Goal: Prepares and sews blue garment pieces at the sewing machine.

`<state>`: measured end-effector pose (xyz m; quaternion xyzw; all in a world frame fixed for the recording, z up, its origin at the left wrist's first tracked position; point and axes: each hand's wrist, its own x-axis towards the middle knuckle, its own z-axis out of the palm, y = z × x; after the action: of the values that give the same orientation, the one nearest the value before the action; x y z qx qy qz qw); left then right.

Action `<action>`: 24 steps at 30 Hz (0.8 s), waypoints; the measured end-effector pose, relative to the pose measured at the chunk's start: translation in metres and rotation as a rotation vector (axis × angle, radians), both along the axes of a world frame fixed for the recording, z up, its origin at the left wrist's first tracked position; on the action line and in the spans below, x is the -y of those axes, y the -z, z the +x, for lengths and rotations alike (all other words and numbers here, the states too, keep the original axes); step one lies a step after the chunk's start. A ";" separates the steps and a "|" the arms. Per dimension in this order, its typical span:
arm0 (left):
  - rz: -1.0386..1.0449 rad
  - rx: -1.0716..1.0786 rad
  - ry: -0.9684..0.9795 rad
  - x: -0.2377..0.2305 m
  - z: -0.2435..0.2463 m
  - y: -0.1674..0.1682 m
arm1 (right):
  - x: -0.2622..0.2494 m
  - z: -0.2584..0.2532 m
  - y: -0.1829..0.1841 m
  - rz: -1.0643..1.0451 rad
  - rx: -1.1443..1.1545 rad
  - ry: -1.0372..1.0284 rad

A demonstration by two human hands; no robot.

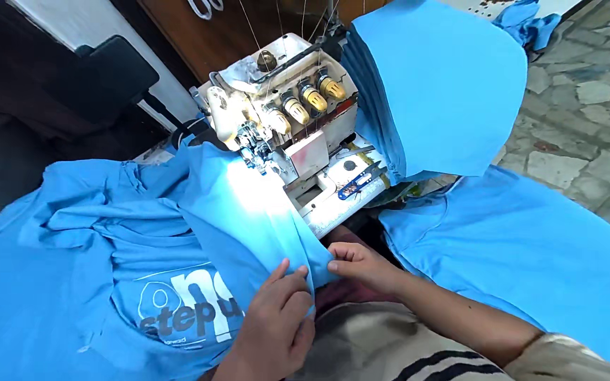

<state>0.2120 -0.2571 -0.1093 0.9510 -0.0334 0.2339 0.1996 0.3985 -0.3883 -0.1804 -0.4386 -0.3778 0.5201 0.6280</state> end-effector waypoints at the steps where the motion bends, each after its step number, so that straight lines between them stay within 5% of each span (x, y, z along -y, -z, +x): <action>1: 0.004 0.003 0.003 0.002 0.003 0.002 | 0.000 -0.001 0.002 -0.016 -0.018 -0.011; 24: 0.125 0.122 -0.135 -0.019 0.052 0.007 | -0.023 -0.009 0.016 0.073 -0.110 0.191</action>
<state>0.2639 -0.2379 -0.1160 0.9456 0.0039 0.3019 0.1213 0.3895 -0.3656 -0.1961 -0.4203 -0.3180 0.4672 0.7099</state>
